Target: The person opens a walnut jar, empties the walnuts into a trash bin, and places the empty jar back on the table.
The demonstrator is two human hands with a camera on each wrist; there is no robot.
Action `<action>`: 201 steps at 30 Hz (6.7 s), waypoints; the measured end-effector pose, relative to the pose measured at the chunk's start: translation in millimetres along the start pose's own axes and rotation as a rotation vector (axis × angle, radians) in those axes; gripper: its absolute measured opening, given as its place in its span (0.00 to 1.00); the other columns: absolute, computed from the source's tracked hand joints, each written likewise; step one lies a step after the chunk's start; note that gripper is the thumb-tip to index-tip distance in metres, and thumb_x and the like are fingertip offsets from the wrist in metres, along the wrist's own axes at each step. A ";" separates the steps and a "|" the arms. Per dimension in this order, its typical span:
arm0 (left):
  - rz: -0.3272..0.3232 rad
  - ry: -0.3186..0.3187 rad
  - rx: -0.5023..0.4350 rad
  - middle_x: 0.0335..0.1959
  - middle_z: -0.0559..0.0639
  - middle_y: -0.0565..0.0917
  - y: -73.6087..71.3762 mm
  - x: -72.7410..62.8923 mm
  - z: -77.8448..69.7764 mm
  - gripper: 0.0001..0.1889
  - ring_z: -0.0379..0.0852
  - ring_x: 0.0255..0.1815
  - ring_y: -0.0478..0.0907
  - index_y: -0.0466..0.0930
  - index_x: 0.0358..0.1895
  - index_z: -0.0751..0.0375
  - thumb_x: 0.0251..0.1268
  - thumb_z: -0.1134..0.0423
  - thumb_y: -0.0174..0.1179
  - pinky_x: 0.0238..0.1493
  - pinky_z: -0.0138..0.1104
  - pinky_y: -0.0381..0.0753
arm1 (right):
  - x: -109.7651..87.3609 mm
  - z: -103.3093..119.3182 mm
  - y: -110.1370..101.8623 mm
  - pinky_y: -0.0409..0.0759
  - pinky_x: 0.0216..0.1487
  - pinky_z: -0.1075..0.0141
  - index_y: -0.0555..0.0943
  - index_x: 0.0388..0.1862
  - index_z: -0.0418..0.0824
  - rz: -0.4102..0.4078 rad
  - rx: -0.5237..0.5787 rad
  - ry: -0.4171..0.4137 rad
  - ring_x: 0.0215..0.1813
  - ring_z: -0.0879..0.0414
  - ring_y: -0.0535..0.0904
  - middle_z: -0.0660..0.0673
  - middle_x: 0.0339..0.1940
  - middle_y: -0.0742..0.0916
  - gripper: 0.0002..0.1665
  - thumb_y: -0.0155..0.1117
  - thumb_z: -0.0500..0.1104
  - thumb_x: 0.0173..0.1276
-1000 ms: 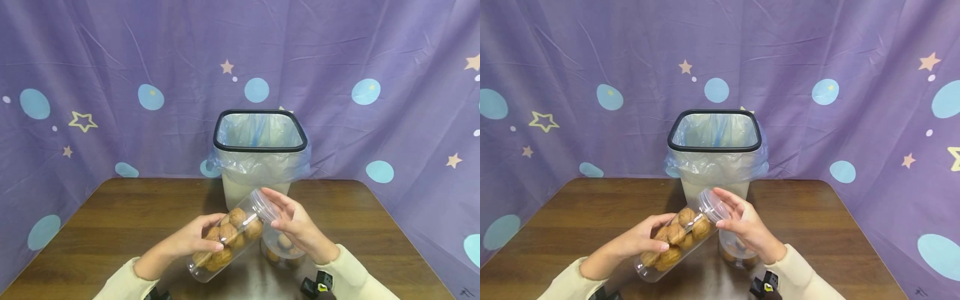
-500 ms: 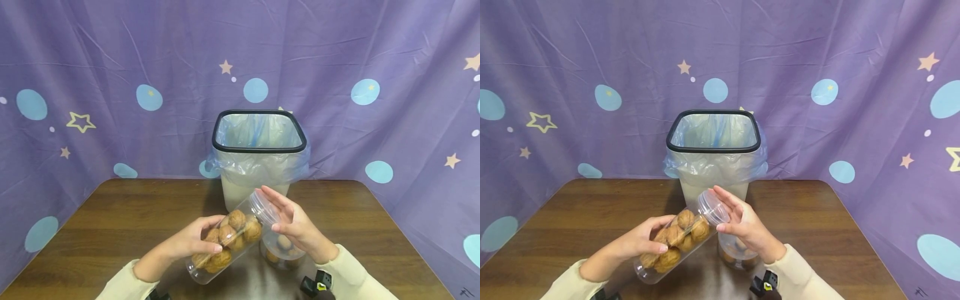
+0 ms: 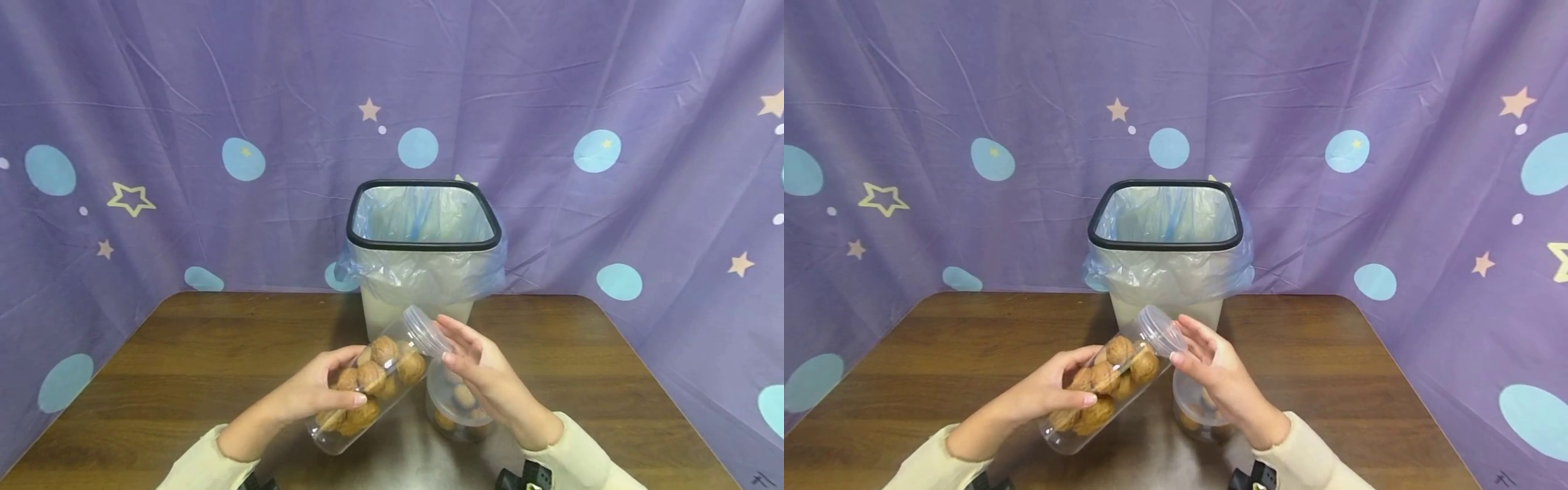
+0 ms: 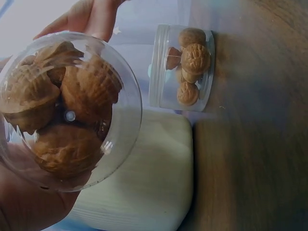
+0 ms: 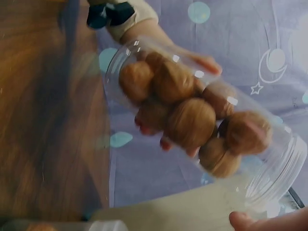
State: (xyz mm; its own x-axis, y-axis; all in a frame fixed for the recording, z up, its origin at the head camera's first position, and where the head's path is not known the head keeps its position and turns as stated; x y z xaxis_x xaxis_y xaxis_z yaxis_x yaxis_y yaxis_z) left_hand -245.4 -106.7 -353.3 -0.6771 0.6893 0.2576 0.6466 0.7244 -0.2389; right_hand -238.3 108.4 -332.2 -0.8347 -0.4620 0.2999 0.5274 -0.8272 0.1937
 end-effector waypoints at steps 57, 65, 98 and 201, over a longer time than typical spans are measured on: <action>-0.001 -0.022 0.072 0.43 0.60 0.81 2.3 3.3 4.0 0.29 0.43 0.42 0.80 0.68 0.59 0.73 0.52 0.67 0.65 0.44 0.37 0.82 | 8.8 -4.1 5.2 0.70 0.62 0.70 0.55 0.67 0.20 -0.194 0.029 0.021 0.63 0.55 0.70 0.25 0.68 0.63 0.43 0.62 0.35 0.58; 0.020 -0.012 0.033 0.42 0.60 0.81 3.9 2.6 2.6 0.29 0.43 0.41 0.80 0.68 0.58 0.74 0.53 0.67 0.65 0.43 0.38 0.83 | 9.4 -4.3 4.8 0.71 0.61 0.68 0.53 0.67 0.18 -0.144 0.046 -0.008 0.60 0.57 0.72 0.34 0.63 0.70 0.43 0.61 0.33 0.58; 0.175 0.011 -0.191 0.45 0.55 0.80 9.2 1.2 1.1 0.29 0.45 0.43 0.80 0.65 0.60 0.77 0.57 0.63 0.60 0.46 0.43 0.82 | 15.5 -2.2 1.8 0.65 0.67 0.66 0.58 0.70 0.31 0.259 0.187 -0.145 0.69 0.54 0.64 0.43 0.68 0.69 0.41 0.63 0.35 0.60; 0.059 -0.014 -0.024 0.48 0.59 0.80 4.1 -1.5 10.8 0.30 0.47 0.46 0.79 0.68 0.61 0.70 0.53 0.64 0.63 0.48 0.40 0.81 | 12.8 -16.7 -2.4 0.70 0.62 0.66 0.60 0.68 0.28 0.095 0.074 -0.159 0.64 0.53 0.69 0.42 0.63 0.73 0.39 0.63 0.38 0.61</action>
State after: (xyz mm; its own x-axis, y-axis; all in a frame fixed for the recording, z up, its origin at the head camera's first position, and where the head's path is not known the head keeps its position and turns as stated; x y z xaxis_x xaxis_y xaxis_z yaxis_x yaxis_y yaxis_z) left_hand -245.5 -104.8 -364.7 -0.6423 0.7310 0.2305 0.6937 0.6823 -0.2307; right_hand -252.9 99.1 -344.4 -0.7484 -0.4754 0.4624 0.6173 -0.7542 0.2237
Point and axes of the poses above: each hand's wrist, its own x-axis towards the middle knuckle, its own y-axis out of the palm, z = x × y, the point moved 6 cm from there along x, towards the middle knuckle
